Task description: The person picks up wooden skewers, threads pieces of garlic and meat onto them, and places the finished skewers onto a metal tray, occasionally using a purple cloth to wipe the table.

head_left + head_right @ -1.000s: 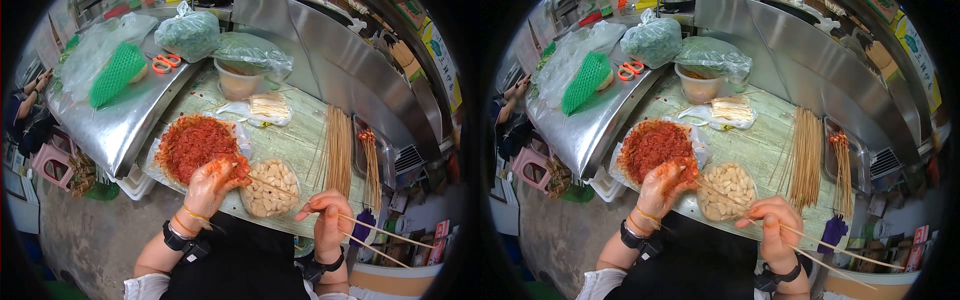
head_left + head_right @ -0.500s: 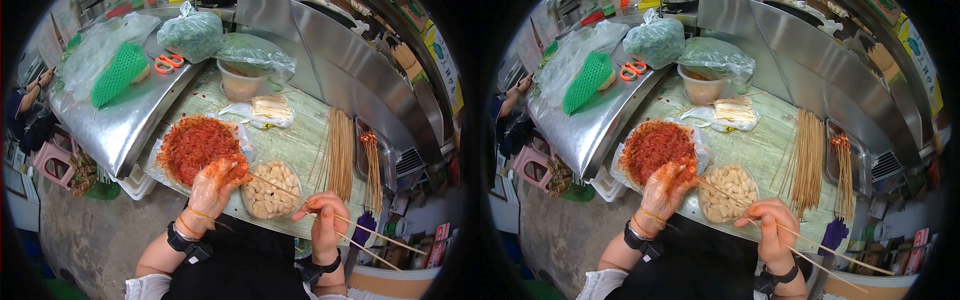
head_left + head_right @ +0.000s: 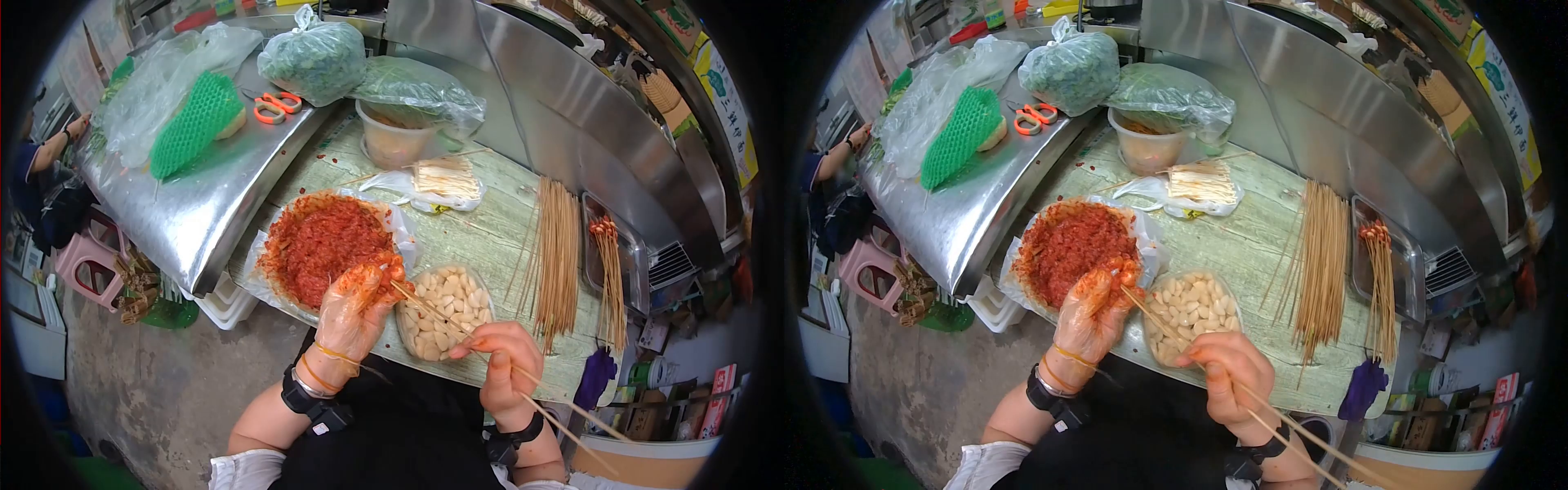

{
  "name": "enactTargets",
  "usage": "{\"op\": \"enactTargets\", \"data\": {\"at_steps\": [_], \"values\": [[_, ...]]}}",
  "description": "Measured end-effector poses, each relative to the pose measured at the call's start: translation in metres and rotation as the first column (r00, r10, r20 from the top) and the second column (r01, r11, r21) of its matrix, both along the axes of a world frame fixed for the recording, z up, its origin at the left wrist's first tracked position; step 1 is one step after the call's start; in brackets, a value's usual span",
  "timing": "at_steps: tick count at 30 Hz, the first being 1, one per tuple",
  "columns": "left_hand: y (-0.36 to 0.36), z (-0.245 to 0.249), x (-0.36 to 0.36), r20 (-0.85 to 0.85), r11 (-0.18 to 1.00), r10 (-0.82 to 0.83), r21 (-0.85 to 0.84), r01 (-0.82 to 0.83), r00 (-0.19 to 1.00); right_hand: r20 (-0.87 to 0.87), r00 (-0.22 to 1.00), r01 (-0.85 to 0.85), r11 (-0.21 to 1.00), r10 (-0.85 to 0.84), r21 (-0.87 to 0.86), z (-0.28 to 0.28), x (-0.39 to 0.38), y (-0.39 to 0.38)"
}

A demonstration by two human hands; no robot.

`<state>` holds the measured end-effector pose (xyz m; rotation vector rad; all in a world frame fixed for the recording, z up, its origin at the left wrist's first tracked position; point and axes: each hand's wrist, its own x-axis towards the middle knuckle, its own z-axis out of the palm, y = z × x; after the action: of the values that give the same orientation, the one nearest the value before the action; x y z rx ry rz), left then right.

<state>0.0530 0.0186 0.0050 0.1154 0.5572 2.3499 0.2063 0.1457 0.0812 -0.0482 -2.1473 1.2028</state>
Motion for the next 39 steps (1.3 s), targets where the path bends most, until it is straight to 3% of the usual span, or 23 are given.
{"op": "enactTargets", "data": {"at_steps": [2, 5, 9, 14, 18, 23, 30, 39], "values": [[0.001, -0.001, 0.0, 0.008, 1.0, 0.017, 0.008, -0.017, 1.0, -0.024, 1.0, 0.016, 0.981, -0.012, 0.193, 0.0, -0.004, -0.005], [0.001, -0.003, -0.001, 0.037, 0.999, 0.032, 0.022, -0.033, 0.999, 0.025, 0.999, -0.029, 0.945, 0.022, 0.326, -0.002, -0.004, -0.005], [-0.001, -0.007, -0.005, 0.037, 0.999, 0.026, 0.03, -0.027, 0.999, -0.04, 0.999, -0.019, 0.936, 0.035, 0.35, -0.005, -0.011, -0.006], [-0.002, -0.004, -0.006, 0.043, 0.999, 0.034, 0.004, -0.034, 0.999, 0.039, 0.995, -0.099, 0.977, 0.094, 0.188, 0.003, -0.017, 0.001], [0.0, -0.002, -0.006, -0.051, 0.995, 0.087, -0.043, -0.09, 0.995, -0.006, 0.997, -0.07, 0.979, 0.073, 0.191, 0.0, -0.023, -0.002], [0.001, 0.003, -0.007, -0.039, 0.988, 0.135, -0.075, -0.137, 0.99, 0.009, 0.991, -0.131, 0.931, 0.136, 0.342, -0.001, -0.031, -0.004], [0.001, 0.003, -0.014, -0.128, 0.938, 0.274, -0.182, -0.294, 0.953, -0.009, 0.982, -0.172, 0.905, 0.191, 0.388, -0.008, -0.043, -0.01], [-0.001, 0.001, -0.008, -0.207, 0.933, 0.214, -0.246, -0.263, 0.955, -0.033, 0.994, -0.082, 0.92, 0.102, 0.384, -0.021, -0.071, -0.02]]}}
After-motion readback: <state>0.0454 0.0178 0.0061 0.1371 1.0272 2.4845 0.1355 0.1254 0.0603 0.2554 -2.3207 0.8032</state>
